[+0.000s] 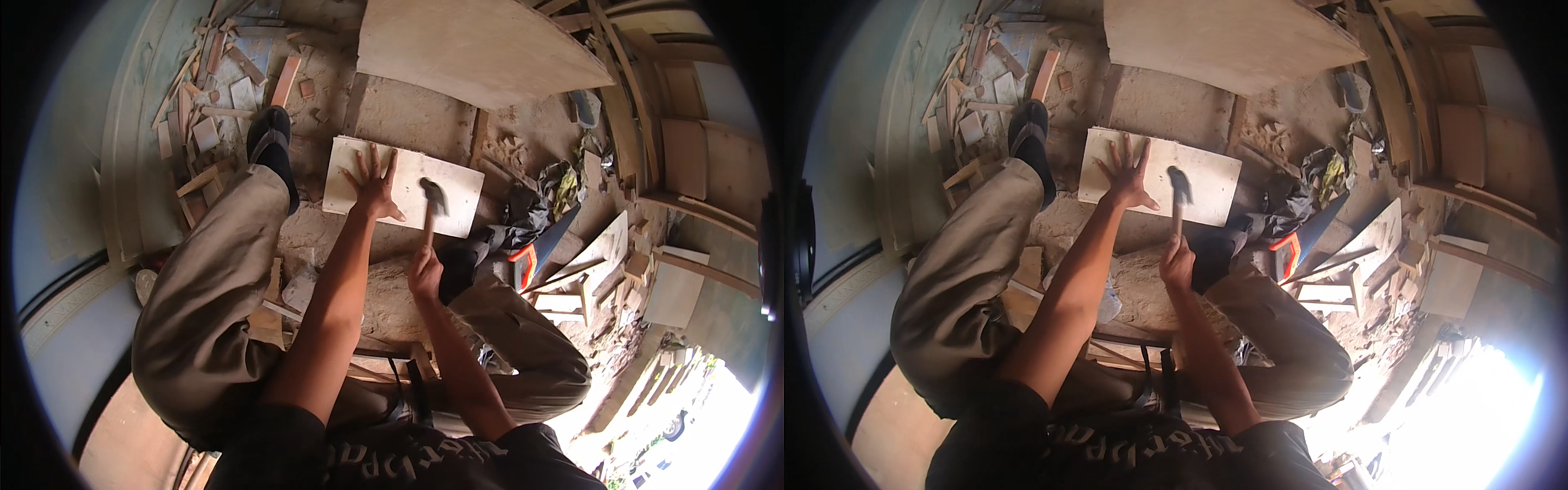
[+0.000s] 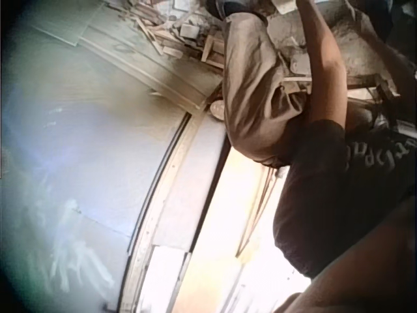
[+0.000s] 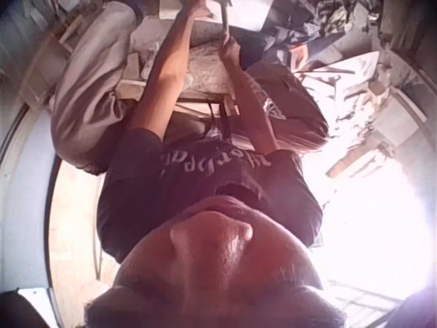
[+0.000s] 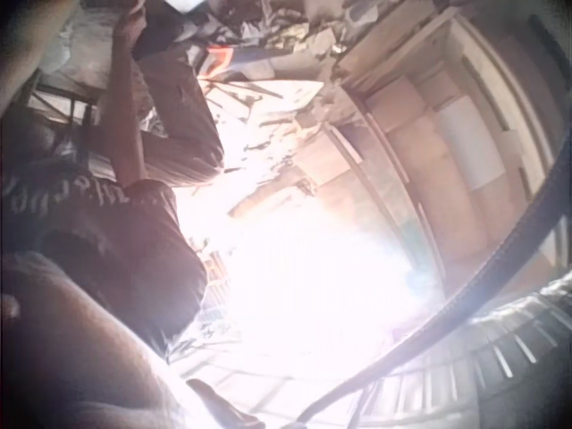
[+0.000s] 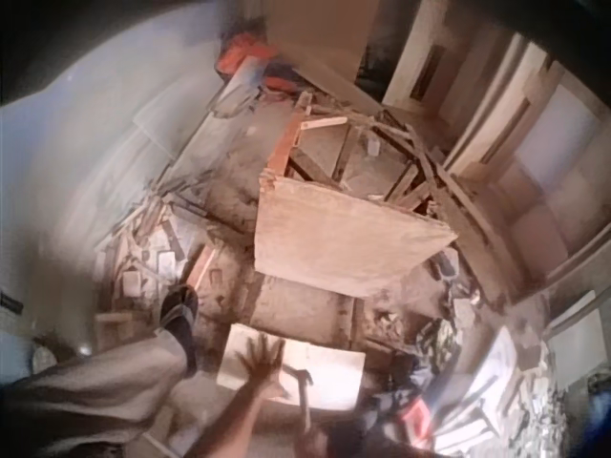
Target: The person sits on the floor and uses a hammer to drive nails into a rectangular white board. The person repeatedly positions the board, hammers nails into it, and flips the board over to continue hammering on the other side.
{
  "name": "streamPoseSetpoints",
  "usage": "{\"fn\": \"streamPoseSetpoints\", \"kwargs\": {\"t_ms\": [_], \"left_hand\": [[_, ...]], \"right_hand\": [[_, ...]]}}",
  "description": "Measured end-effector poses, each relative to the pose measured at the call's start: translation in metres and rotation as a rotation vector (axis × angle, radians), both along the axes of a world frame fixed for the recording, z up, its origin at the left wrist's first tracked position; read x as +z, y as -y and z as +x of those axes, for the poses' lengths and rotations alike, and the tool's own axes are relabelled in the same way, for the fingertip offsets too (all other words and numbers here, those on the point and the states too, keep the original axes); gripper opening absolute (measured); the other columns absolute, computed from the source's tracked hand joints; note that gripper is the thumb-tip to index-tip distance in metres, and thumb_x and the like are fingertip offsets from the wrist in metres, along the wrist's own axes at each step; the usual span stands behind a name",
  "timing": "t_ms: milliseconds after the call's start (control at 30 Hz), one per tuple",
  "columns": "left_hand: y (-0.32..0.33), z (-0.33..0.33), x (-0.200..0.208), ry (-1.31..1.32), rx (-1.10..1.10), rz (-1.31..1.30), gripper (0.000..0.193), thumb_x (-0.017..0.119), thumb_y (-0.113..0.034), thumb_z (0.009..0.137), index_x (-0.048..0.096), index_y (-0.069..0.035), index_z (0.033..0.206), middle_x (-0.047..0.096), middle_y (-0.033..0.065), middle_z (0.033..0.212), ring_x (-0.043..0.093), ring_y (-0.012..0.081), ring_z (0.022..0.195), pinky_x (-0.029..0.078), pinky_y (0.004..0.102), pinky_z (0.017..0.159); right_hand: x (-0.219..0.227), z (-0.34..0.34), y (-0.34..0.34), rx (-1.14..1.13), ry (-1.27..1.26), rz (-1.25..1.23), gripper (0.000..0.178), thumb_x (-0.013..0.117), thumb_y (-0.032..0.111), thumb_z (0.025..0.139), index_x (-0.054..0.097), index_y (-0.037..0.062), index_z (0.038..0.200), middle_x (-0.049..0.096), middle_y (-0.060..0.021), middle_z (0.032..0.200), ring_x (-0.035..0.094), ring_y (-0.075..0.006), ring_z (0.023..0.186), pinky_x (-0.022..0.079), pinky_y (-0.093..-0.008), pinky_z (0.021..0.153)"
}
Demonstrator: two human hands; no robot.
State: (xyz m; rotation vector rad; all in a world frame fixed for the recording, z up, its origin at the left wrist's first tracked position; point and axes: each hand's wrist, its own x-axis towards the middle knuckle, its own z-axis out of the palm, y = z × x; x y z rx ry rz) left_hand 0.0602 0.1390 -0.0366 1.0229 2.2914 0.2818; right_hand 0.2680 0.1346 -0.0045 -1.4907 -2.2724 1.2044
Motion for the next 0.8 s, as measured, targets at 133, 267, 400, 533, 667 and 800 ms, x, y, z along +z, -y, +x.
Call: {"fn": "streamPoseSetpoints", "kwargs": {"t_ms": [133,267,400,533,667,800], "left_hand": [[-0.002,0.001,0.0,0.002,0.006,-0.05,0.16,0.092,-0.051,0.03,-0.009,-0.028,0.152,-0.021,0.0229,0.154,-0.017,0.051,0.139,-0.003,0.0807,0.096],[0.0,0.001,-0.001,0.022,-0.007,-0.062,0.159,0.092,-0.053,0.032,-0.01,-0.028,0.151,-0.022,0.0235,0.153,-0.018,0.0514,0.139,-0.004,0.0805,0.096],[-0.004,0.002,0.002,0.012,-0.017,-0.103,0.157,0.091,-0.053,0.033,-0.008,-0.027,0.152,-0.023,0.0248,0.152,-0.019,0.0538,0.137,-0.004,0.0811,0.095],[0.001,-0.003,0.003,0.004,-0.007,-0.046,0.156,0.091,-0.052,0.034,-0.007,-0.028,0.152,-0.023,0.0247,0.153,-0.019,0.0534,0.137,-0.005,0.0806,0.095],[-0.007,0.004,0.0,0.003,-0.005,-0.07,0.157,0.092,-0.05,0.033,-0.008,-0.03,0.152,-0.023,0.0242,0.153,-0.018,0.0535,0.138,-0.003,0.081,0.096],[-0.003,-0.002,-0.004,-0.001,-0.001,-0.034,0.155,0.092,-0.05,0.035,-0.007,-0.031,0.152,-0.024,0.0241,0.152,-0.017,0.0536,0.138,-0.004,0.0808,0.095]], "right_hand": [[0.001,0.007,-0.005,-0.016,0.016,-0.059,0.038,0.041,0.027,0.101,0.054,-0.0041,0.083,0.052,-0.0266,0.06,0.057,-0.0486,0.067,0.043,-0.0485,0.052],[-0.003,0.018,0.004,0.022,-0.021,-0.037,0.034,0.043,0.025,0.1,0.054,-0.0036,0.083,0.052,-0.0268,0.06,0.056,-0.0485,0.063,0.042,-0.0497,0.049],[-0.009,0.011,0.002,0.086,-0.019,0.008,0.032,0.046,0.023,0.1,0.055,-0.0037,0.085,0.054,-0.0279,0.063,0.056,-0.0481,0.062,0.042,-0.0496,0.048],[0.0,0.006,0.007,0.025,-0.193,0.061,0.038,0.044,0.028,0.1,0.056,-0.0044,0.083,0.056,-0.0291,0.066,0.058,-0.0494,0.068,0.043,-0.0514,0.051],[-0.01,0.012,-0.005,0.052,0.068,-0.027,0.036,0.042,0.026,0.101,0.053,-0.0048,0.086,0.053,-0.0273,0.061,0.055,-0.0488,0.06,0.041,-0.0499,0.048],[0.012,0.001,-0.001,0.006,-0.075,0.031,0.042,0.044,0.028,0.1,0.055,-0.0047,0.076,0.056,-0.0317,0.069,0.057,-0.0496,0.071,0.044,-0.0483,0.05]]}}
